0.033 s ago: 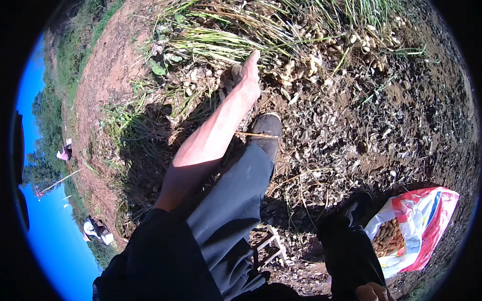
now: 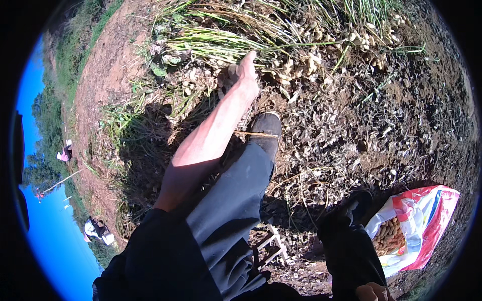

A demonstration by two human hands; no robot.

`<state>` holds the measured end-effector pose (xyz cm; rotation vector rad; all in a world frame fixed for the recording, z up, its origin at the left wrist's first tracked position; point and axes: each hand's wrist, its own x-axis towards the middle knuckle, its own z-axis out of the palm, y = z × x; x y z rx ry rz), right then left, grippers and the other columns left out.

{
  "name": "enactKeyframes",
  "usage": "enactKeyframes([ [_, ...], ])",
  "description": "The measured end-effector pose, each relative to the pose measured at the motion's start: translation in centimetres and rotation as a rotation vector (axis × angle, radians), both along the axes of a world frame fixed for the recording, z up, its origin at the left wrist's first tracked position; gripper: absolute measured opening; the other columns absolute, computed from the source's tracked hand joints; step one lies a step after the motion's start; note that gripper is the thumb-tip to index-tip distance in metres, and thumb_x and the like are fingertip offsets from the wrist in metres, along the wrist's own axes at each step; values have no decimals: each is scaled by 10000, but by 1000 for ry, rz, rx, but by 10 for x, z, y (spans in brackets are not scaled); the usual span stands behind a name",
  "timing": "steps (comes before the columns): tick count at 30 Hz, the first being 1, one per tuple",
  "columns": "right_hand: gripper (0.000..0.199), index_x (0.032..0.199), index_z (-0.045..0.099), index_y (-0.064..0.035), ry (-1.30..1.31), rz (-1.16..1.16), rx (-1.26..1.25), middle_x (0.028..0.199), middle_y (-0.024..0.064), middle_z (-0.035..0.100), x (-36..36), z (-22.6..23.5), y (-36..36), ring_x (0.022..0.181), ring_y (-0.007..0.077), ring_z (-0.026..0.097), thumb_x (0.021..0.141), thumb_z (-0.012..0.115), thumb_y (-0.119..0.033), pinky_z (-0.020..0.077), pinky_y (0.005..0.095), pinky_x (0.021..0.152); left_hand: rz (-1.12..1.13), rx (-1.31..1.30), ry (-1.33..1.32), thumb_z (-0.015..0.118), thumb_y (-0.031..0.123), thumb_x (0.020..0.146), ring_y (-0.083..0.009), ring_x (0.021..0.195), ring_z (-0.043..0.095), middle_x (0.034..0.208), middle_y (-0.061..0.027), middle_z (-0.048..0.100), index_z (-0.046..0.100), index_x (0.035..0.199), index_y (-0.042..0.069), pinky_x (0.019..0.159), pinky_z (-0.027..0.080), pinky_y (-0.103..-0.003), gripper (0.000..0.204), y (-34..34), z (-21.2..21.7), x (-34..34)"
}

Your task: The person sits on the ground and repeatedly picks up peanut plants, removes the peanuts from the roots, and places them into a nearby bag. The person continues this process throughout the video.

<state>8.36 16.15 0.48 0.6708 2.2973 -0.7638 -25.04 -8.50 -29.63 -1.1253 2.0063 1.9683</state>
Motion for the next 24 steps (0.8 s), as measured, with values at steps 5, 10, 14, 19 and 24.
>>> enactKeyframes([
  [5, 193, 967, 585, 2, -29, 1, 14, 848, 145, 634, 15, 12, 2, 737, 259, 632, 831, 622, -130, 491, 351, 663, -65, 83, 57, 695, 358, 796, -125, 733, 537, 795, -40, 563, 669, 1027, 33, 645, 456, -255, 400, -3, 10, 22],
  [10, 207, 973, 589, 0, 22, 33, 44, 850, 147, 640, 24, 26, 2, 739, 263, 640, 836, 632, -149, 497, 350, 657, -529, 268, 91, 559, 196, 866, -125, 661, 534, 822, -45, 584, 681, 998, -11, 595, 438, -229, 274, -23, 74, 66],
  [14, 218, 979, 593, -1, 102, 123, 58, 851, 150, 644, 23, 47, 3, 741, 267, 646, 841, 640, -164, 501, 349, 652, -637, 321, 363, 542, 62, 855, -195, 776, 614, 818, -57, 617, 637, 859, 34, 767, 523, -337, 99, -37, 129, 64],
  [19, 233, 986, 597, -3, 216, 267, 60, 853, 152, 650, 18, 68, 2, 744, 271, 654, 846, 650, -182, 506, 348, 646, -582, 1131, -65, 620, 117, 877, -292, 965, 647, 986, -147, 672, 618, 1061, -26, 931, 514, -459, 233, -9, 89, 82],
  [24, 248, 992, 602, -5, 269, 347, 32, 855, 155, 656, 7, 73, 8, 746, 275, 662, 852, 661, -201, 512, 347, 640, -1169, 242, -614, 697, 359, 904, -192, 809, 646, 922, -110, 659, 633, 1000, -64, 676, 541, -323, 439, 17, 43, 114],
])
